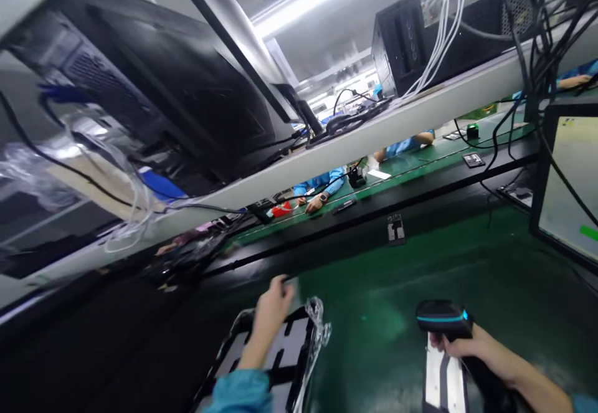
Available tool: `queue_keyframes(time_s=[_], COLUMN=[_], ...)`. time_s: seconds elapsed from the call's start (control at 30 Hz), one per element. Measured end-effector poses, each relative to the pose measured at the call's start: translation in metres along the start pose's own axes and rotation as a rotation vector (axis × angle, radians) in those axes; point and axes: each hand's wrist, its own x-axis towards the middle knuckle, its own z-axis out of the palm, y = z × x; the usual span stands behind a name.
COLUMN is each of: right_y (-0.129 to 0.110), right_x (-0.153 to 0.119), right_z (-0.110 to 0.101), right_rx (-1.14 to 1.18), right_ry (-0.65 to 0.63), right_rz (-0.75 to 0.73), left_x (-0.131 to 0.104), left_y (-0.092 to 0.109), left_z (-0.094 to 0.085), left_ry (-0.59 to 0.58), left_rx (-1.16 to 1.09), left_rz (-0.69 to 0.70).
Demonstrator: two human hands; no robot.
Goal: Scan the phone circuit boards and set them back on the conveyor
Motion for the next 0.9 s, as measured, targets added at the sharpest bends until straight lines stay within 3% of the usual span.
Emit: queue_keyframes(time_s=[0.1,0.17,0.2,0.27,0.73,0.8,0.9], right_y=[-0.006,-0.005,-0.004,-0.001,0.002,0.0,-0.001], right_x=[-0.001,-0.001,-0.001,-0.001,0.0,0.003,0.009], right_z=[0.004,0.007,0.008,0.01,0.006,0.002,-0.008], right_rx=[0.014,0.014,0.019,0.038,0.129,0.201,0.317], right_ry=[0.004,0.02,0.026,0.035,0.011,0.027,0.111], right_rz=[-0.033,-0.045,-0.05,-0.058,-0.022,-0.002,0.009], left_x=[-0.047,-0.077,-0.088,-0.102,-0.107,-0.115,-0.146], left_y=[0.109,0.17,0.192,0.215,0.2,0.198,0.2], left_z=[0.037,0.055,0.06,0.064,0.066,0.066,0.071], left_ry=[-0.12,-0.235,-0.273,-0.309,-0.333,-0.404,-0.637], left_rx=[-0.377,-0.601,-0.679,-0.758,-0.814,-0.885,-1.011], left_rz=[0.238,0.278,0.267,0.226,0.132,0.152,0.191])
